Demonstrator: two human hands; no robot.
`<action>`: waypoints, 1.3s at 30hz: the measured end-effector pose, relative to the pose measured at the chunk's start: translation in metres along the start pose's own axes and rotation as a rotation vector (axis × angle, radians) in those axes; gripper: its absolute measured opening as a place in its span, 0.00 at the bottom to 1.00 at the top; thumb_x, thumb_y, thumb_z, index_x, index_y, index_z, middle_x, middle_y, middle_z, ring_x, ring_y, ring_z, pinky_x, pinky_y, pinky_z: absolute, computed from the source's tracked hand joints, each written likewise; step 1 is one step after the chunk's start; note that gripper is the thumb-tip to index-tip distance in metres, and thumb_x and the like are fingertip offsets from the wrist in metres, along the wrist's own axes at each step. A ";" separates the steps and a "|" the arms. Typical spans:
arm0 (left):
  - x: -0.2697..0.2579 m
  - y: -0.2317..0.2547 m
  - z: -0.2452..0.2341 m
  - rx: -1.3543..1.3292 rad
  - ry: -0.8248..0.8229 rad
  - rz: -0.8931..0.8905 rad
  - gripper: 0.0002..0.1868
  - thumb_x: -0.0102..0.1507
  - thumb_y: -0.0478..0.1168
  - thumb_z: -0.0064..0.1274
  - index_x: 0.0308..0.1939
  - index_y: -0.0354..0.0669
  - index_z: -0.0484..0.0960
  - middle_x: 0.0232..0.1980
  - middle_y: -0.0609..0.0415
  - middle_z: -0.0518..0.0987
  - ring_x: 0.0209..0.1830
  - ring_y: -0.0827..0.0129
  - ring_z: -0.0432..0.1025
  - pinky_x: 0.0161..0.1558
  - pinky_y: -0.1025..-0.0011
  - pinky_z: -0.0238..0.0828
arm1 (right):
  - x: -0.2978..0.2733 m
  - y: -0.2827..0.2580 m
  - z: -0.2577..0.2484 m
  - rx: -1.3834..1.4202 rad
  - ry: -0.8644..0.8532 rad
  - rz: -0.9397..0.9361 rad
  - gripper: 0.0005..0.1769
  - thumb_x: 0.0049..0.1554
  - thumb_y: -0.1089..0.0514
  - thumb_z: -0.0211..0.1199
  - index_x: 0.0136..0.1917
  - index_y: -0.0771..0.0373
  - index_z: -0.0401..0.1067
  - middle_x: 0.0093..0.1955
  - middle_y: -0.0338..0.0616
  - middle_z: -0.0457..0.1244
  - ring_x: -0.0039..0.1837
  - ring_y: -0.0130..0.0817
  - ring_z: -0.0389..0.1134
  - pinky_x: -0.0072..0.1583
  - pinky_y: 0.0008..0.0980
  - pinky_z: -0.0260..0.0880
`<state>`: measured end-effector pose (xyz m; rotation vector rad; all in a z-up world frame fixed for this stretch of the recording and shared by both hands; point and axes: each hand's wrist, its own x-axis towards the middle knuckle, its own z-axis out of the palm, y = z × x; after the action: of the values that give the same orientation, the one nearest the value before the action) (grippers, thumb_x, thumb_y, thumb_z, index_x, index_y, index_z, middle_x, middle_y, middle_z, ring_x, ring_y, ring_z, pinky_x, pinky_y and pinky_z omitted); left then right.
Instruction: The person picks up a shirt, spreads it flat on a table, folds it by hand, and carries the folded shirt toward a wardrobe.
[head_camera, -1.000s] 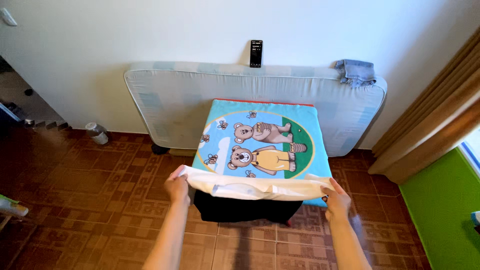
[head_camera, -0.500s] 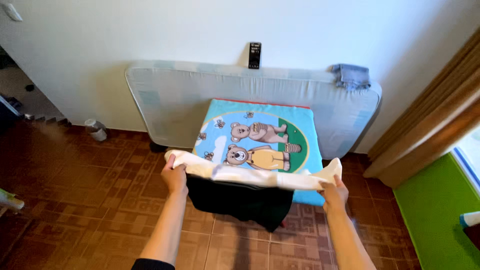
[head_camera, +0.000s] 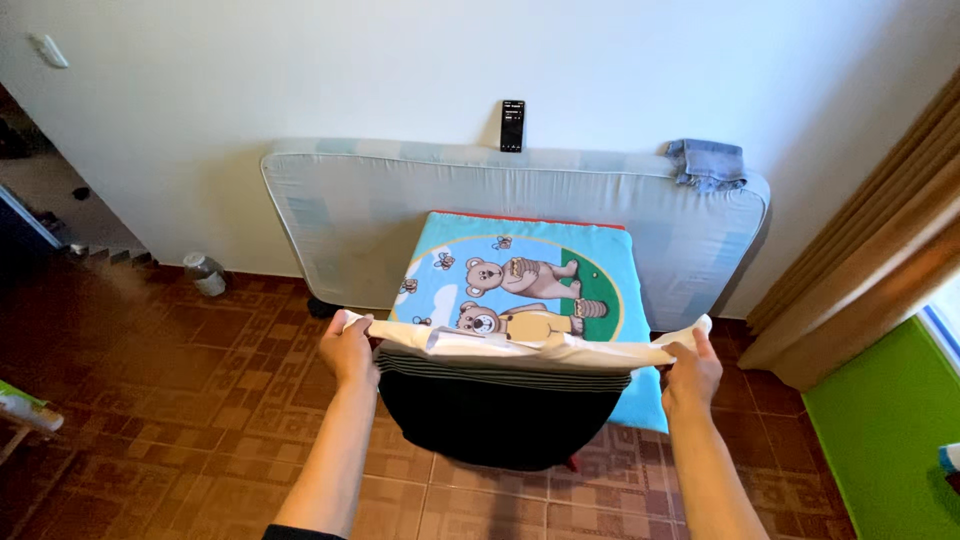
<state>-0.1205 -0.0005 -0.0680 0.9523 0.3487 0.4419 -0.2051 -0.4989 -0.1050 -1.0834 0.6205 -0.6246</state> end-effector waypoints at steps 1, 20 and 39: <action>-0.004 0.006 0.006 0.026 -0.006 0.002 0.24 0.61 0.25 0.55 0.61 0.24 0.75 0.49 0.44 0.81 0.38 0.64 0.78 0.35 0.69 0.77 | 0.004 -0.001 0.000 0.053 -0.002 -0.012 0.44 0.52 0.75 0.59 0.81 0.63 0.58 0.57 0.55 0.65 0.44 0.36 0.68 0.42 0.33 0.70; 0.100 -0.033 0.108 -0.033 -0.130 0.031 0.33 0.61 0.28 0.56 0.71 0.32 0.67 0.51 0.47 0.80 0.42 0.64 0.79 0.37 0.67 0.82 | 0.110 -0.021 0.065 0.044 -0.047 -0.125 0.44 0.54 0.72 0.64 0.81 0.67 0.54 0.63 0.51 0.62 0.53 0.36 0.71 0.48 0.28 0.75; 0.360 -0.331 0.143 0.157 -0.022 -0.409 0.38 0.60 0.22 0.42 0.76 0.31 0.55 0.51 0.37 0.75 0.37 0.57 0.77 0.37 0.65 0.80 | 0.340 0.182 0.153 -0.150 0.179 0.166 0.41 0.55 0.70 0.67 0.79 0.70 0.56 0.59 0.54 0.63 0.48 0.38 0.68 0.42 0.33 0.72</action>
<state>0.3237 -0.0849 -0.3027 1.0071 0.5507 0.0299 0.1622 -0.5924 -0.2740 -1.1088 0.9145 -0.5404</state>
